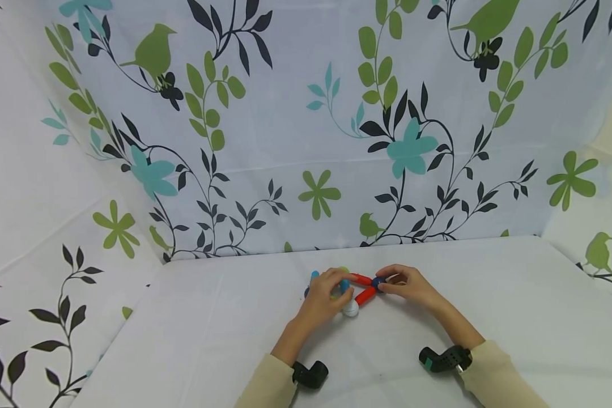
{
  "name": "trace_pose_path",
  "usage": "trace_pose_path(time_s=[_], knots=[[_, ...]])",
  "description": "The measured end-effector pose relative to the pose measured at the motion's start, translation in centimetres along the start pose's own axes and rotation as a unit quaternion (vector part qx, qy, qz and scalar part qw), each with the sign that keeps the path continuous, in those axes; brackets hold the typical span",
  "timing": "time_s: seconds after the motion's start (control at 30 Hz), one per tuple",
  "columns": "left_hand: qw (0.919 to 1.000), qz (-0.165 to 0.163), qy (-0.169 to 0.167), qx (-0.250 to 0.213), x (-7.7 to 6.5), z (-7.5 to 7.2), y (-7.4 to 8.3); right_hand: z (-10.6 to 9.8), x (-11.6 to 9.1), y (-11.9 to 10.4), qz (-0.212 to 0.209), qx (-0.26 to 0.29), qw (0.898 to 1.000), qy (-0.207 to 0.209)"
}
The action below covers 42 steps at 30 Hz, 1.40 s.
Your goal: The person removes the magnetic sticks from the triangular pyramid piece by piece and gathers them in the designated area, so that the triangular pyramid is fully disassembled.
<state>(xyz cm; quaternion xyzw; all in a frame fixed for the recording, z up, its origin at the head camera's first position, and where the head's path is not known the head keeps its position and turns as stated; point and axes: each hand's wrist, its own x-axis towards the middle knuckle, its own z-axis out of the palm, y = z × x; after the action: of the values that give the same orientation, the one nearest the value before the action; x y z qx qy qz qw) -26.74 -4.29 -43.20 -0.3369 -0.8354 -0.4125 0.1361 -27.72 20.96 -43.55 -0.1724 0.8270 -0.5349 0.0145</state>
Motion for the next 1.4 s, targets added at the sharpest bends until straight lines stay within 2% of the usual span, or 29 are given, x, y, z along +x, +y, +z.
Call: trace_pose_path(time_s=[0.17,0.3,0.5,0.67,0.77,0.93,1.13,1.4], knots=[[0.9991,-0.026,-0.031,-0.006,-0.1,0.1,0.1,0.2,0.0,0.1,-0.032,0.009,0.999,-0.022],[0.9973,-0.043,-0.05,0.033,-0.1,0.1,0.3,0.4,0.0,0.5,-0.066,0.013,0.997,-0.034],[0.9916,-0.03,-0.069,0.106,-0.3,0.3,0.1,1.0,0.1,0.4,-0.085,0.026,0.993,-0.075],[0.9863,-0.03,-0.086,0.137,-0.9,0.6,-0.1,1.9,0.1,0.6,-0.116,0.011,0.988,-0.097],[0.9869,-0.033,-0.083,0.135,-1.1,0.6,-0.1,2.2,0.0,0.6,-0.126,0.006,0.988,-0.093],[0.9891,-0.036,-0.081,0.117,-1.0,0.5,0.0,2.2,0.0,0.7,-0.117,-0.004,0.99,-0.081],[0.9878,-0.042,-0.09,0.12,-0.9,0.7,-0.1,2.1,0.0,0.8,-0.119,-0.001,0.989,-0.085],[0.9892,-0.029,-0.086,0.115,-0.6,0.3,-0.2,1.8,0.1,0.6,-0.12,-0.011,0.989,-0.087]])
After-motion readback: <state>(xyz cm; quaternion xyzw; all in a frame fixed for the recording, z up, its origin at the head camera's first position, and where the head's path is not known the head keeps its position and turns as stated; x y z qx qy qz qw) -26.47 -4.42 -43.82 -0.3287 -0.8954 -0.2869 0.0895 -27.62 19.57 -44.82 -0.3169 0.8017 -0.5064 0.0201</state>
